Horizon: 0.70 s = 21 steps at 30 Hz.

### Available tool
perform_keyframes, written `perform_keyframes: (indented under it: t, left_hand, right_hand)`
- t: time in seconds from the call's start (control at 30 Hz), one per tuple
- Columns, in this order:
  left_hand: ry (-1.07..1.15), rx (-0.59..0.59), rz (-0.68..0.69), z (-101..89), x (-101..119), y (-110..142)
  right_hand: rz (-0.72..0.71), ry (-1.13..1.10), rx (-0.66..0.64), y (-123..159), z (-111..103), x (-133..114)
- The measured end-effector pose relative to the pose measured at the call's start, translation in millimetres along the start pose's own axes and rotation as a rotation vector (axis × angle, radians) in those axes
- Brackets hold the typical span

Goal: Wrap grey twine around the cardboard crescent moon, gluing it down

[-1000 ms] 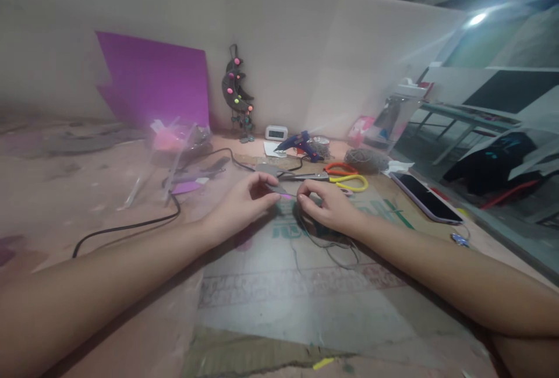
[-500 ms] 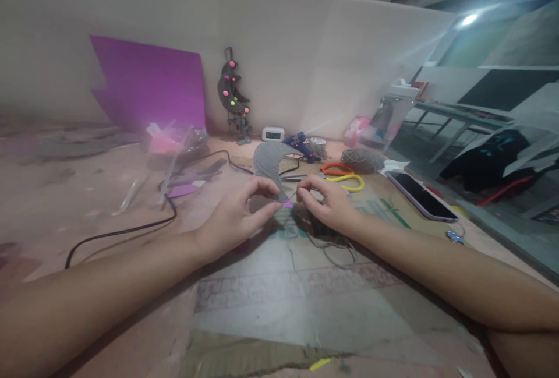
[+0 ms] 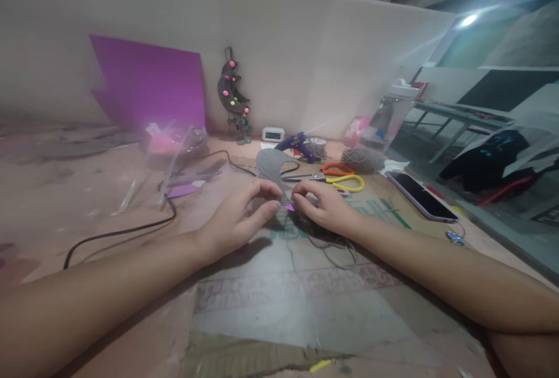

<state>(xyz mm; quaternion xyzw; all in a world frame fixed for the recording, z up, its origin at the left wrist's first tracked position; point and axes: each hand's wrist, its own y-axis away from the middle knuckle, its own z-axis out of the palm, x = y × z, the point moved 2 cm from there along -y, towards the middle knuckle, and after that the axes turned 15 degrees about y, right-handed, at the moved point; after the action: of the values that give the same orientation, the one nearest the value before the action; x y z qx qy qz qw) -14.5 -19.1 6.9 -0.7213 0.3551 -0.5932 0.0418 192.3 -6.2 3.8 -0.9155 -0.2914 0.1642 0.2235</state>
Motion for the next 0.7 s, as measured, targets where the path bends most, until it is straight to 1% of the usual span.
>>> perform_keyframes:
  t: [0.13,0.2,0.27,0.33,0.37,0.43,0.57,0.63,0.7]
  left_hand:
    - [0.052,0.068,-0.024,-1.9,1.1,-1.1]
    - [0.040,0.116,-0.049,-3.4,1.2,-2.8]
    - [0.016,0.150,-0.067,-4.6,1.4,-4.8]
    - [0.003,0.174,-0.081,-5.4,1.5,-6.5]
    - [0.001,0.179,-0.083,-5.5,1.5,-7.2]
    - [0.003,0.183,-0.088,-5.3,1.3,-7.9]
    - [0.014,0.179,-0.083,-4.2,-0.1,-7.6]
    - [0.009,0.164,-0.067,-3.8,-0.9,-7.0]
    - [-0.004,0.144,-0.045,-3.5,-1.1,-6.3]
  right_hand:
    - [0.055,-0.011,-0.091,-1.8,3.5,0.5]
    - [0.088,-0.039,-0.086,-1.9,5.3,2.4]
    - [0.112,-0.080,0.007,-1.1,4.4,5.0]
    - [0.104,-0.098,0.154,0.8,0.2,6.3]
    - [0.079,-0.089,0.214,1.9,-2.7,5.6]
    - [-0.018,-0.037,0.273,4.1,-8.2,0.9]
    - [-0.286,0.122,0.266,6.8,-12.6,-15.4]
    - [-0.368,0.173,0.281,7.0,-11.5,-20.6]
    - [-0.400,0.196,0.304,6.4,-9.8,-21.9]
